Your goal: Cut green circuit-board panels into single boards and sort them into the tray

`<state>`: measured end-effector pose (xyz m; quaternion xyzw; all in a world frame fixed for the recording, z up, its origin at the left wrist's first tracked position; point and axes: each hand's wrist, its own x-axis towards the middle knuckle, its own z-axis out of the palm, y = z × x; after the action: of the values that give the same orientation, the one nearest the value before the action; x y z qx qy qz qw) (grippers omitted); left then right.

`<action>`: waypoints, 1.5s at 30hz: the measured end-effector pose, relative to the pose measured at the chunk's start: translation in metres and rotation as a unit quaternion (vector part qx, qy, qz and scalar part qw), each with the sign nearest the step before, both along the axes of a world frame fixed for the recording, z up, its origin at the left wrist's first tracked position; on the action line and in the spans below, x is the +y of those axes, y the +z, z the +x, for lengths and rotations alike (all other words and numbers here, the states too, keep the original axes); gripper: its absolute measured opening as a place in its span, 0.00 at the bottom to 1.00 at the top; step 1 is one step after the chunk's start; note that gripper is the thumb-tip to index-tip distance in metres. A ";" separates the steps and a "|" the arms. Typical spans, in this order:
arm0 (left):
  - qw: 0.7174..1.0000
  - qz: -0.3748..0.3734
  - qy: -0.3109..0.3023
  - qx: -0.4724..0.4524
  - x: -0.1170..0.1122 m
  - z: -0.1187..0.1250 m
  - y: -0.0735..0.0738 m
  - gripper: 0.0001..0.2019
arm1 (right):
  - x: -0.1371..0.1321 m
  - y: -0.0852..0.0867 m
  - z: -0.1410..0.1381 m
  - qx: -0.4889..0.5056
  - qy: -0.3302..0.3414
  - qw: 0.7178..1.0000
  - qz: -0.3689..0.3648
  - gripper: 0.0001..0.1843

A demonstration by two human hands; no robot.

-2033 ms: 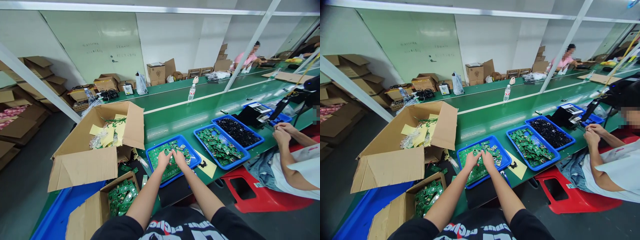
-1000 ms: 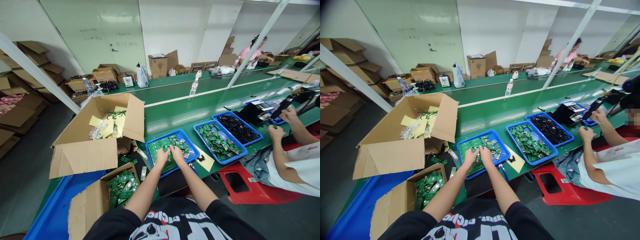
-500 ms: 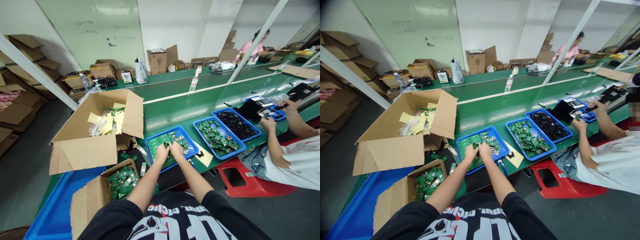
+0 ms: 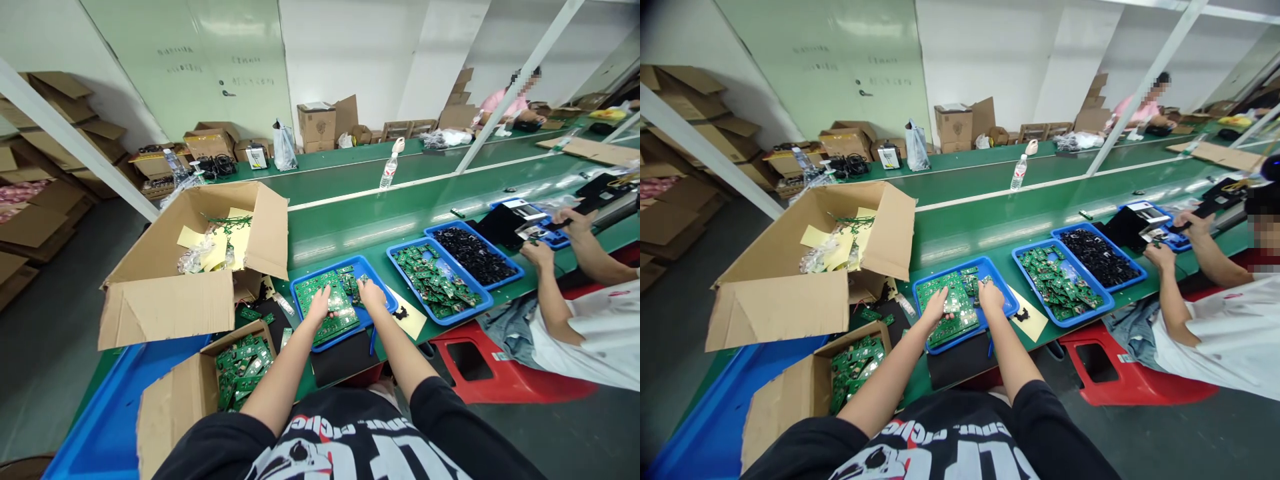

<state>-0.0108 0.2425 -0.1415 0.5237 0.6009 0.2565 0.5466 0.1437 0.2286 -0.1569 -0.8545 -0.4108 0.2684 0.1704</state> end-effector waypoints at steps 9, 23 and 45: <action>0.996 0.069 -0.021 0.059 0.000 0.007 -0.004 0.16 | -0.002 0.003 -0.049 0.106 0.084 0.984 0.113 0.22; 0.980 0.052 -0.138 0.131 0.007 0.000 0.005 0.15 | -0.005 -0.008 -0.057 0.113 0.031 0.977 0.176 0.16; 0.943 0.089 -0.117 0.298 0.000 0.011 -0.004 0.17 | -0.007 0.007 -0.064 0.022 0.049 0.998 -0.034 0.29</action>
<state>0.0007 0.2427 -0.1459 0.6894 0.6454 0.0753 0.3202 0.0792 0.2221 -0.1501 -0.8329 -0.4385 0.3088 0.1366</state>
